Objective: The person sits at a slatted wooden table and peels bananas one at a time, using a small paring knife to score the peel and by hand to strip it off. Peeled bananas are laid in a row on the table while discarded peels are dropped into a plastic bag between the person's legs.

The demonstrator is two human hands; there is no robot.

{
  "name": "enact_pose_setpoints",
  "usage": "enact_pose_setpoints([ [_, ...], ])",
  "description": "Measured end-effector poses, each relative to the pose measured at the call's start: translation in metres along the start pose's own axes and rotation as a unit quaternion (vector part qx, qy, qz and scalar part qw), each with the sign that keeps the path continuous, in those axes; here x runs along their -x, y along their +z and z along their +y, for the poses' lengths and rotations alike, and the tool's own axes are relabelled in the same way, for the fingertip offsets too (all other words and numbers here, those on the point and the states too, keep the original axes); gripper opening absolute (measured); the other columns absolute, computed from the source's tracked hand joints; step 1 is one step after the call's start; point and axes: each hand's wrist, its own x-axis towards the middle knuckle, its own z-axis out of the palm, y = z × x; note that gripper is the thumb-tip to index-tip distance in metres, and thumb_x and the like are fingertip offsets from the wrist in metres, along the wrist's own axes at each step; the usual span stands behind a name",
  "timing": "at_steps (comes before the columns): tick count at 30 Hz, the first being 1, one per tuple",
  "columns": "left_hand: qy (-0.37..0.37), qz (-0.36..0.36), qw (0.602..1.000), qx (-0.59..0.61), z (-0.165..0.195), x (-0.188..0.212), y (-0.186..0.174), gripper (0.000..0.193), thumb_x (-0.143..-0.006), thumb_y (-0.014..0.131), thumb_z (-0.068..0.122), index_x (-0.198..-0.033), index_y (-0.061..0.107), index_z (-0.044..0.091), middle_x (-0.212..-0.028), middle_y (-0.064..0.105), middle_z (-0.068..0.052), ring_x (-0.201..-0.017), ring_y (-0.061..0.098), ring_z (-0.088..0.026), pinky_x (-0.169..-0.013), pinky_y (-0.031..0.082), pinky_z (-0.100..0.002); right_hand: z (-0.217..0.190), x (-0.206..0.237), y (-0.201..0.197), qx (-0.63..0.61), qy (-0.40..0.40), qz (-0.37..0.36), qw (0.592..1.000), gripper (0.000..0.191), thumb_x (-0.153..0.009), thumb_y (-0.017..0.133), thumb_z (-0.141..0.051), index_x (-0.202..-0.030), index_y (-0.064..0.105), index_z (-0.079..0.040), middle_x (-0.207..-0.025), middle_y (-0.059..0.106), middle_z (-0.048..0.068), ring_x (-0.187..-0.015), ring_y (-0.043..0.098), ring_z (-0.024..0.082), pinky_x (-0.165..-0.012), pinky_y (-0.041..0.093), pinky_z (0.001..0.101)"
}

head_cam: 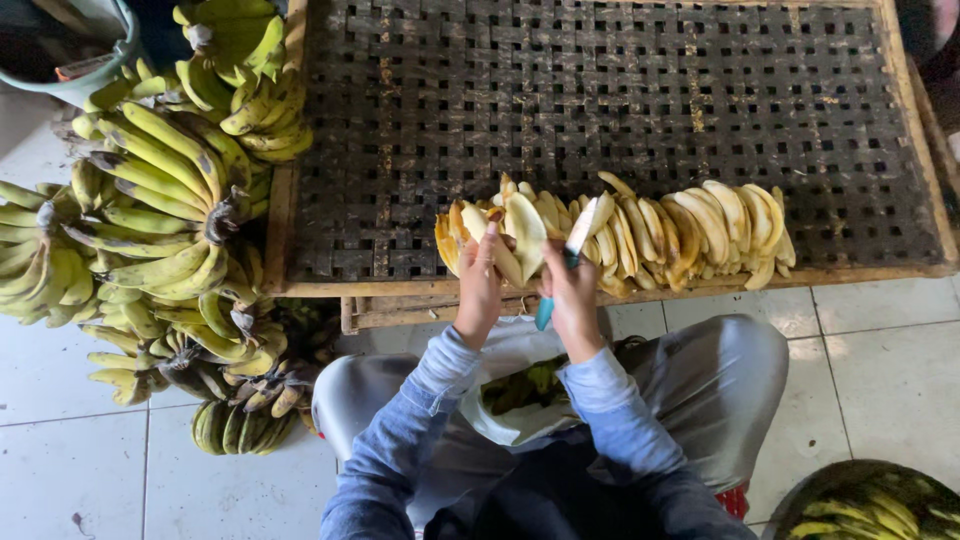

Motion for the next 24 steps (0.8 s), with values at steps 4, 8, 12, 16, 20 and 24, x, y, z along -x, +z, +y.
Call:
enact_pose_setpoints([
  [4,0.012,0.054,0.996,0.068,0.020,-0.011,-0.006,0.030,-0.099,0.056,0.029,-0.121,0.053,0.007,-0.106,0.068,-0.008,-0.099,0.069,-0.019,-0.088,0.059,-0.034,-0.026,0.017,-0.038,0.117,-0.103,-0.091,0.984,0.020,-0.110,0.062,-0.017,-0.095,0.060,-0.003,-0.063,0.050,-0.003,-0.051,0.044,0.007,-0.047,0.034,0.0250],
  [8,0.108,0.043,0.979,-0.169,0.024,-0.014,-0.013,0.036,-0.104,0.062,0.022,-0.134,0.051,0.004,-0.114,0.063,-0.007,-0.107,0.063,-0.016,-0.092,0.053,-0.030,-0.036,0.043,-0.087,0.349,-0.208,-0.239,0.882,0.012,-0.103,0.065,-0.014,-0.104,0.066,-0.002,-0.085,0.068,0.005,-0.074,0.064,0.015,-0.067,0.049,0.0300],
  [12,0.112,0.001,0.975,-0.193,0.012,-0.010,-0.011,0.047,-0.103,0.061,0.021,-0.144,0.041,0.010,-0.112,0.061,-0.003,-0.101,0.061,-0.013,-0.089,0.053,-0.027,-0.019,0.056,-0.106,0.498,-0.098,-0.401,0.763,0.021,-0.090,0.076,-0.018,-0.108,0.077,-0.006,-0.101,0.080,0.008,-0.091,0.077,0.019,-0.083,0.059,0.0333],
  [16,0.122,-0.019,0.989,-0.082,-0.003,-0.005,-0.003,0.037,-0.115,0.055,0.025,-0.142,0.038,0.005,-0.107,0.060,-0.006,-0.093,0.059,-0.014,-0.077,0.053,-0.030,0.000,0.052,-0.094,0.343,-0.145,-0.259,0.891,0.030,-0.098,0.070,-0.023,-0.123,0.073,-0.007,-0.111,0.079,0.012,-0.079,0.063,0.015,-0.067,0.049,0.0281],
  [20,0.144,-0.049,0.987,-0.045,-0.003,0.004,0.005,0.032,-0.120,0.050,0.027,-0.141,0.044,0.003,-0.116,0.060,-0.006,-0.098,0.058,-0.016,-0.084,0.053,-0.032,0.012,0.035,-0.058,-0.002,0.156,-0.109,0.982,0.027,-0.099,0.068,-0.030,-0.113,0.066,-0.007,-0.102,0.082,0.017,-0.043,0.038,0.002,-0.040,0.028,0.0217],
  [24,0.193,-0.009,0.973,-0.126,0.013,0.009,0.018,0.043,-0.119,0.040,0.034,-0.145,0.054,0.003,-0.130,0.061,-0.004,-0.114,0.058,-0.013,-0.101,0.051,-0.029,0.012,0.036,-0.017,0.087,0.023,-0.043,0.995,0.036,-0.101,0.077,-0.019,-0.129,0.074,0.003,-0.074,0.048,0.005,-0.047,0.037,0.004,-0.042,0.029,0.0239],
])
